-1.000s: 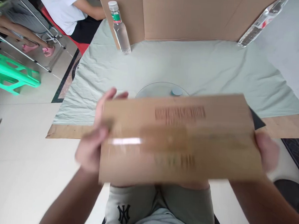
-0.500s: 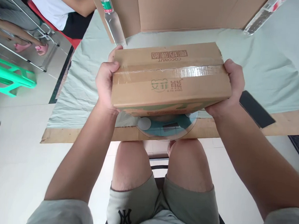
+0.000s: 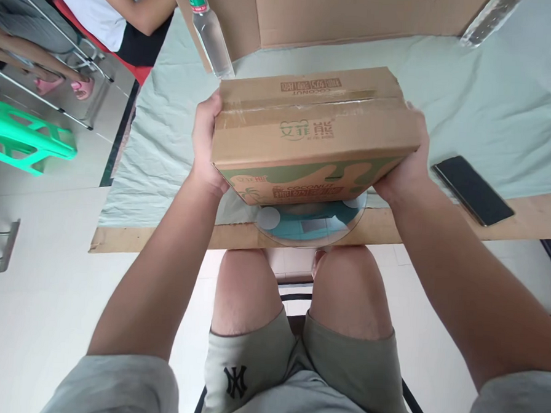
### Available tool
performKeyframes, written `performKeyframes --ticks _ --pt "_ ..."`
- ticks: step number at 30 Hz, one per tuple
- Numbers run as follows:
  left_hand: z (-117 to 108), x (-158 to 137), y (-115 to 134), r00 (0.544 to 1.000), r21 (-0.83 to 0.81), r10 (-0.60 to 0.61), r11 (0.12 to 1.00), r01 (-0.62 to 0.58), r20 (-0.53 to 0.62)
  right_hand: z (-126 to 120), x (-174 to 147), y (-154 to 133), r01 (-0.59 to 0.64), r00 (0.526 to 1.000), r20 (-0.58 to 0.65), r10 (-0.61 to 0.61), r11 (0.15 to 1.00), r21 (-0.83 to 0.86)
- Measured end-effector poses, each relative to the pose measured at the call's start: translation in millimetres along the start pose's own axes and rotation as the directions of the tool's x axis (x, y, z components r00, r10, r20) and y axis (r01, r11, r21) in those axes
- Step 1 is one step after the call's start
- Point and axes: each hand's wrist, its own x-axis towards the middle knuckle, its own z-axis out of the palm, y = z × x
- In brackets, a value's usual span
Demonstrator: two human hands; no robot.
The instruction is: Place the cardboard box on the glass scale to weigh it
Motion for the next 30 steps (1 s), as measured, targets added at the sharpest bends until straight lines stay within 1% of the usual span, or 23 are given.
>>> performKeyframes --ticks 1,2,3,4,5,6,7,8,9,11,13,15,17,20,23,25,27,30 --pt "-8.5 -10.8 -4.1 0.997 0.020 0.069 0.997 -0.068 -0.040 -5.9 -10.6 2.0 0.030 0.998 -0.054 -0.034 0.997 -0.073" --pt "-18.7 -26.8 -8.9 0.983 0.041 0.157 0.987 -0.154 -0.098 -12.2 -26.6 3.0 0.080 0.990 -0.100 -0.099 0.981 -0.176" --pt "-29.9 -48.2 -14.3 0.956 0.078 0.235 0.971 -0.224 -0.177 -18.5 -48.0 2.9 0.135 0.974 -0.137 -0.181 0.946 -0.293" --pt "-41.4 -74.0 -20.4 0.915 0.119 0.317 0.948 -0.296 -0.250 -24.0 -74.0 2.2 0.192 0.957 -0.129 -0.261 0.899 -0.395" --pt "-52.6 -102.8 -27.3 0.907 0.142 0.360 0.932 -0.335 -0.221 -28.2 -103.3 1.4 0.274 0.932 -0.076 -0.354 0.827 -0.491" --pt "-62.7 -132.8 -35.0 0.914 0.181 0.385 0.915 -0.360 -0.132 -30.7 -134.2 1.2 0.305 0.923 -0.041 -0.383 0.791 -0.530" --pt "-71.3 -161.8 -43.4 0.917 0.275 0.400 0.880 -0.386 0.007 -30.9 -164.5 2.3 0.311 0.928 0.008 -0.372 0.764 -0.565" --pt "-77.8 -187.8 -52.1 0.896 0.404 0.428 0.804 -0.436 0.115 -28.9 -192.5 4.7 0.322 0.930 0.059 -0.363 0.725 -0.609" --pt "-81.9 -209.3 -60.5 0.880 0.551 0.436 0.694 -0.463 0.191 -25.0 -216.6 8.6 0.335 0.931 0.119 -0.346 0.675 -0.658" --pt "-82.9 -236.3 -75.1 0.863 0.674 0.404 0.549 -0.494 0.304 -13.3 -249.7 19.9 0.416 0.905 0.275 -0.323 0.549 -0.725" --pt "-77.2 -243.1 -85.3 0.851 0.735 0.372 0.442 -0.514 0.371 -1.7 -263.1 33.5 0.505 0.862 0.413 -0.295 0.418 -0.755" --pt "-69.6 -237.6 -91.5 0.842 0.783 0.365 0.345 -0.518 0.396 5.2 -263.2 45.7 0.549 0.834 0.485 -0.264 0.312 -0.775" --pt "-64.1 -229.1 -94.6 0.845 0.825 0.372 0.273 -0.494 0.383 7.0 -258.3 53.4 0.552 0.831 0.502 -0.241 0.243 -0.797" --pt "-60.8 -222.4 -95.7 0.847 0.860 0.381 0.202 -0.469 0.372 5.0 -253.1 56.2 0.554 0.827 0.510 -0.236 0.191 -0.810" --pt "-60.0 -223.0 -95.7 0.842 0.863 0.382 0.180 -0.471 0.380 3.8 -253.6 54.6 0.563 0.821 0.524 -0.227 0.176 -0.807" --pt "-60.0 -224.7 -95.8 0.848 0.862 0.377 0.196 -0.467 0.374 4.6 -254.6 52.9 0.561 0.824 0.521 -0.221 0.187 -0.807" --pt "-61.8 -226.1 -95.6 0.861 0.857 0.360 0.237 -0.457 0.360 5.6 -254.0 49.5 0.553 0.831 0.513 -0.215 0.222 -0.803" --pt "-72.4 -222.9 -91.0 0.889 0.840 0.331 0.339 -0.424 0.315 2.6 -247.2 39.2 0.531 0.847 0.494 -0.196 0.328 -0.781"
